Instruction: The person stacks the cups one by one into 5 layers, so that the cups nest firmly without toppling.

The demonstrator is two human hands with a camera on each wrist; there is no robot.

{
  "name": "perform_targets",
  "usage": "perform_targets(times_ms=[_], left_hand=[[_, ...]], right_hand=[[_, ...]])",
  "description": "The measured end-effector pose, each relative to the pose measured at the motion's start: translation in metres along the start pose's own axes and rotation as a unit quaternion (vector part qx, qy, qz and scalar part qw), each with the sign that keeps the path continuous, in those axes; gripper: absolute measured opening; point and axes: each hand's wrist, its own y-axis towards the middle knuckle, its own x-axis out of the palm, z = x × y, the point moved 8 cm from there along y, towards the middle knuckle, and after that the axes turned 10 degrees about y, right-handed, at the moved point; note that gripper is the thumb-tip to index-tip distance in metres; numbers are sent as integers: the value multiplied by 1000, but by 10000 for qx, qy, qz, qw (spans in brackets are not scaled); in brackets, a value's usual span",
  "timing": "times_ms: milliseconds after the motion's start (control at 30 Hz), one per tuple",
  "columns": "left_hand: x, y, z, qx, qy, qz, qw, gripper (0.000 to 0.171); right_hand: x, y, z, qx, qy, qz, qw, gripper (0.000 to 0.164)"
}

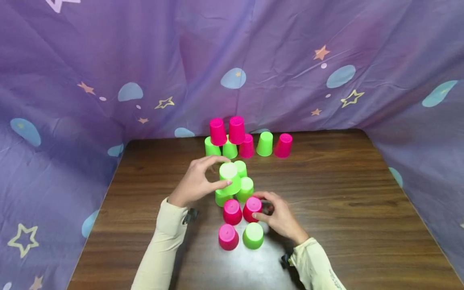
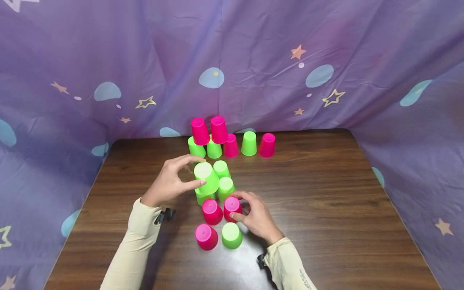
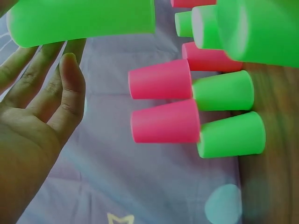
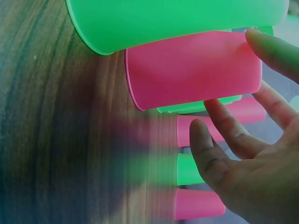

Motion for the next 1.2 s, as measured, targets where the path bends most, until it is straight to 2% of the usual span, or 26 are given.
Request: perform_targets(times_ms=[300,433,633,833,1067,1200], left_hand=[[-2,48,7,398,-3,-77,9992,47],[1,67,10,448,55,-203,9988,46],[13,96,8,253,64,-488,9985,53],[25,125,3,192,709,-599,9955,55],[34,147,-13,-138,1003,-813,9915,52],[41,159,-18,-172,1185,-930,9884,50]], right_hand=[[0,2,0,19,-80,29,10000,49],[2,2,0,2,-115,0,9999,48],[0,1,0,5,-167,53,9998,48],[-1,-1,0,-31,-112,31,9999,47],[0,-3,2,98,-103,88,9999,48],[-1,-4,1,93,-135,135,9998,46]])
